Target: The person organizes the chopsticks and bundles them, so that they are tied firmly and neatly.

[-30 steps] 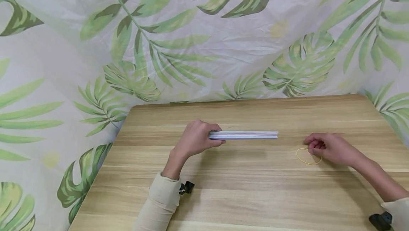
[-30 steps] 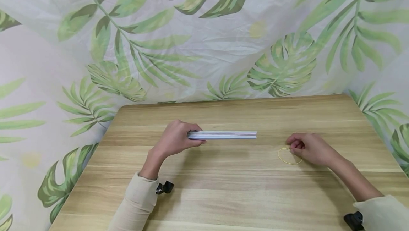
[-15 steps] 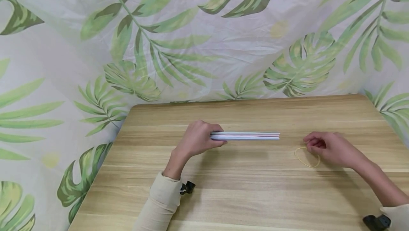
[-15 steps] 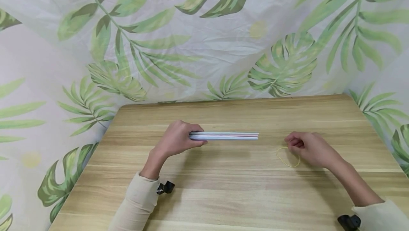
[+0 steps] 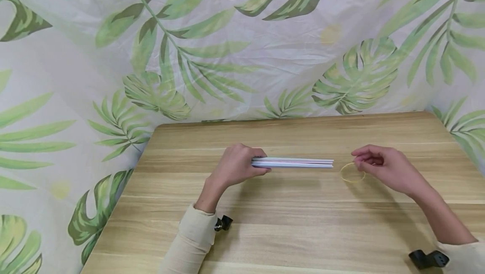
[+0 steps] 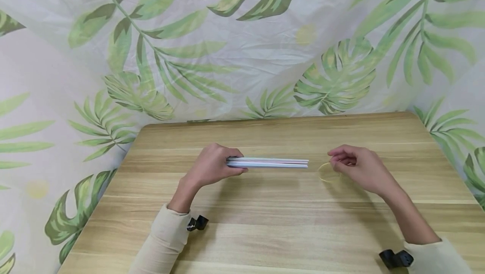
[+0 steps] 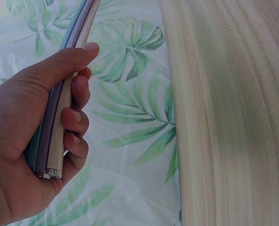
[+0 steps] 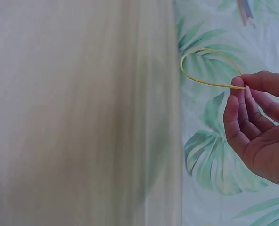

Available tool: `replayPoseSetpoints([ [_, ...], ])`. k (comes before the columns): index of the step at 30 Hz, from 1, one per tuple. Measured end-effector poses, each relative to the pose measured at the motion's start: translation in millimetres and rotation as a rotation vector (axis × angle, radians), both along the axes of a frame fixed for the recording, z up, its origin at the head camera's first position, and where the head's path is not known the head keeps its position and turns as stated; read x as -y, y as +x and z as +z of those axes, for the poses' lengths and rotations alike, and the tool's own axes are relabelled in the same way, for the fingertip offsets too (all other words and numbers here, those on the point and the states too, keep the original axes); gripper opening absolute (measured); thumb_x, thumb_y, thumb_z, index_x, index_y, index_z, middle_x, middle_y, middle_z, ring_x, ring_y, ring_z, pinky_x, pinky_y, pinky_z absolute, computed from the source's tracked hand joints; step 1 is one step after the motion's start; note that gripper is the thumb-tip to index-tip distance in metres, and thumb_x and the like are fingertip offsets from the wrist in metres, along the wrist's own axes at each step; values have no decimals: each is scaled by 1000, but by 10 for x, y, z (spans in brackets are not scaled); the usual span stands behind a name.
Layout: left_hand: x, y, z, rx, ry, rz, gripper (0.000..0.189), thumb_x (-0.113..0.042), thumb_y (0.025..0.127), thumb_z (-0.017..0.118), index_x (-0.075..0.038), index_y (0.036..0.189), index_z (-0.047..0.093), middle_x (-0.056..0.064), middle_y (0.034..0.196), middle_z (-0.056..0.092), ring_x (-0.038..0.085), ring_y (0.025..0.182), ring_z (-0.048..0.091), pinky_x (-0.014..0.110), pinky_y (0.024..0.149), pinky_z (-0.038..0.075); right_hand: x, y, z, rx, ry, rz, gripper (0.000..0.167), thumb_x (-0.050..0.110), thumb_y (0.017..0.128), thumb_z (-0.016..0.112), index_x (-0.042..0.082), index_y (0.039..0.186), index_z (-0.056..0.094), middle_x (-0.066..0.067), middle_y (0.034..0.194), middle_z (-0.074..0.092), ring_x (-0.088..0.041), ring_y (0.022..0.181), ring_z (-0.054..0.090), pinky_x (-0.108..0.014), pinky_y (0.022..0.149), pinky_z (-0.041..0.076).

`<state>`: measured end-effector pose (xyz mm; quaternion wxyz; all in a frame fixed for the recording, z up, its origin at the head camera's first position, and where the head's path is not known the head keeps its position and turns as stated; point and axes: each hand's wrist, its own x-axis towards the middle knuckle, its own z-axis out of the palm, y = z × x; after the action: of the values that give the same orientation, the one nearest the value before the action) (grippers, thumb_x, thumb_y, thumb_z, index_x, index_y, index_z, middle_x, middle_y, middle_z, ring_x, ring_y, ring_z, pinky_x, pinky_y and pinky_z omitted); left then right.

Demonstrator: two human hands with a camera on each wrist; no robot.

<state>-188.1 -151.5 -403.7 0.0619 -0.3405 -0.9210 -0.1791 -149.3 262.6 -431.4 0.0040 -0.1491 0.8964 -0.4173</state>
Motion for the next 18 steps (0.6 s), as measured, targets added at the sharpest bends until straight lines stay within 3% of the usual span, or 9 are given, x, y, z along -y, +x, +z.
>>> replayPoseSetpoints([
  [4,-16,2,-2,-11,-1,2,15,-35,87,90,-25,91,81,-17,68,64,1,57,45,22,55,37,104,-21,67,24,-81,-17,26,10,103,73,-2,125,72,-15,110,79,4,92,72,-18,76,59],
  [11,-44,9,-14,1,-19,8,15,-37,88,89,-25,94,81,-16,71,67,1,58,47,23,57,39,312,-93,133,43,-181,-37,28,7,102,72,-3,128,70,-2,107,79,0,90,74,-22,76,61],
  [18,-58,15,-42,9,-8,33,16,-37,88,90,-25,92,80,-16,70,66,2,58,48,23,55,39,466,-115,220,51,-225,-26,29,12,103,73,-1,129,71,-15,114,79,-3,92,75,-22,79,61],
])
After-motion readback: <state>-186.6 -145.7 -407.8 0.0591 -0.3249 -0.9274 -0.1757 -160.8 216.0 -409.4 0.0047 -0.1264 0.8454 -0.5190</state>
